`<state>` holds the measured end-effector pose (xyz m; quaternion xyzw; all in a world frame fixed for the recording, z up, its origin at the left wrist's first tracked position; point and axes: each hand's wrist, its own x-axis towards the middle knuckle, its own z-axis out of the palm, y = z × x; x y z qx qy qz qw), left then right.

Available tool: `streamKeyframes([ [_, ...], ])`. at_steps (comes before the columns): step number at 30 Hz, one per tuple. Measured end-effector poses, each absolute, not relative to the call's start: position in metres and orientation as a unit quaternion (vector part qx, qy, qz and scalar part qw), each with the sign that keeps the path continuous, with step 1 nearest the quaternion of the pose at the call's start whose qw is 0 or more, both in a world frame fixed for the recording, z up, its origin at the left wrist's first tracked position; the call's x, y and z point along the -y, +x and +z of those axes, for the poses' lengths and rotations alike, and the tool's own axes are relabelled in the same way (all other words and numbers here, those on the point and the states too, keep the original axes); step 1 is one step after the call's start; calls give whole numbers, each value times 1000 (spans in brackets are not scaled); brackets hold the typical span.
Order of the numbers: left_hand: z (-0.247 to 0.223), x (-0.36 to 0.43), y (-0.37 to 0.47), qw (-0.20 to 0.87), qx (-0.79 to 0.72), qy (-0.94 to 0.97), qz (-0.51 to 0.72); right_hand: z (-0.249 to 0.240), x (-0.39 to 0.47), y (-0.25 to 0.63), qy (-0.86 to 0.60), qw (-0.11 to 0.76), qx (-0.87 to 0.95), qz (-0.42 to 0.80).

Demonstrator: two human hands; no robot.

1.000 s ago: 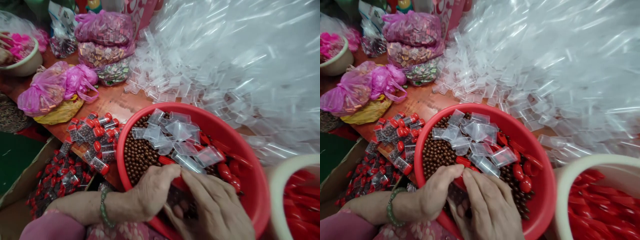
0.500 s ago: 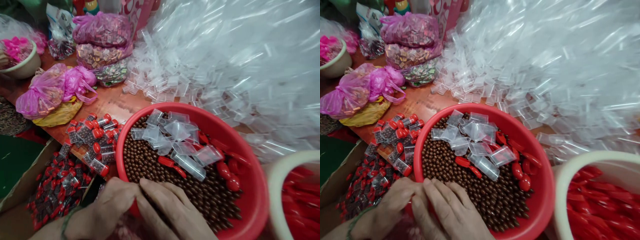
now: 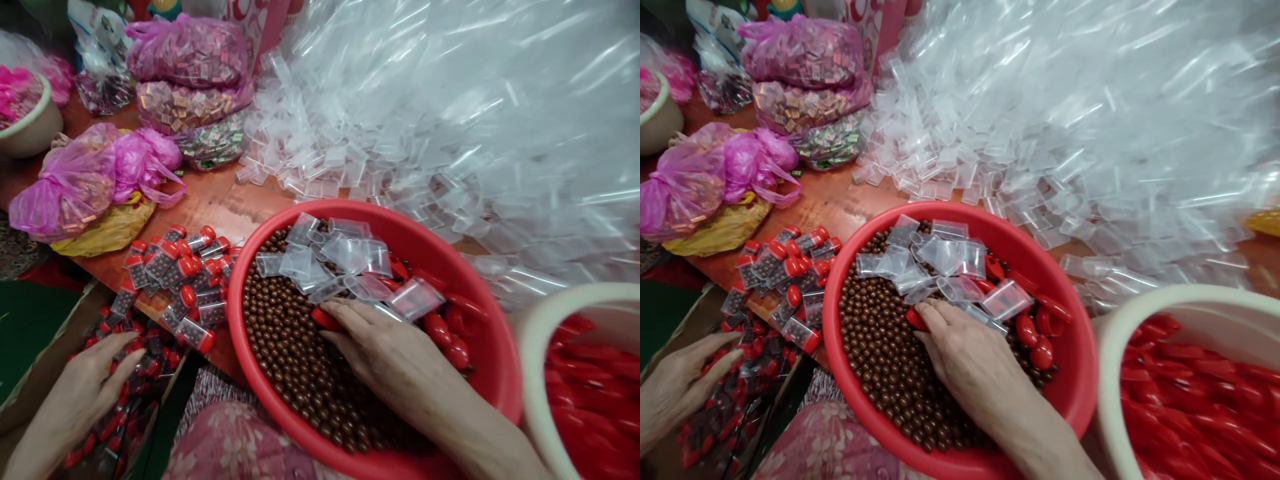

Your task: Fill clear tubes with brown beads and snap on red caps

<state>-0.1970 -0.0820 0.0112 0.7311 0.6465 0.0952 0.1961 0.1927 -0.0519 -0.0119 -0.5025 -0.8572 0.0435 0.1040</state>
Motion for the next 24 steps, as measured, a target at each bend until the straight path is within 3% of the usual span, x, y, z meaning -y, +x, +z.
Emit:
streamKeyframes([
  [4, 16, 58, -137, 257, -572, 762, 163, -14, 52, 195, -492, 109, 862, 58],
  [9, 7, 41, -91, 195, -514, 804, 228, -6, 60, 201, -523, 119, 837, 108],
  [18, -32, 28, -92, 120, -511, 850, -49, 13, 51, 210, -557, 88, 819, 105],
  [24, -28, 29, -83, 104, -507, 849, -109, 18, 16, 178, -534, 134, 834, -37],
])
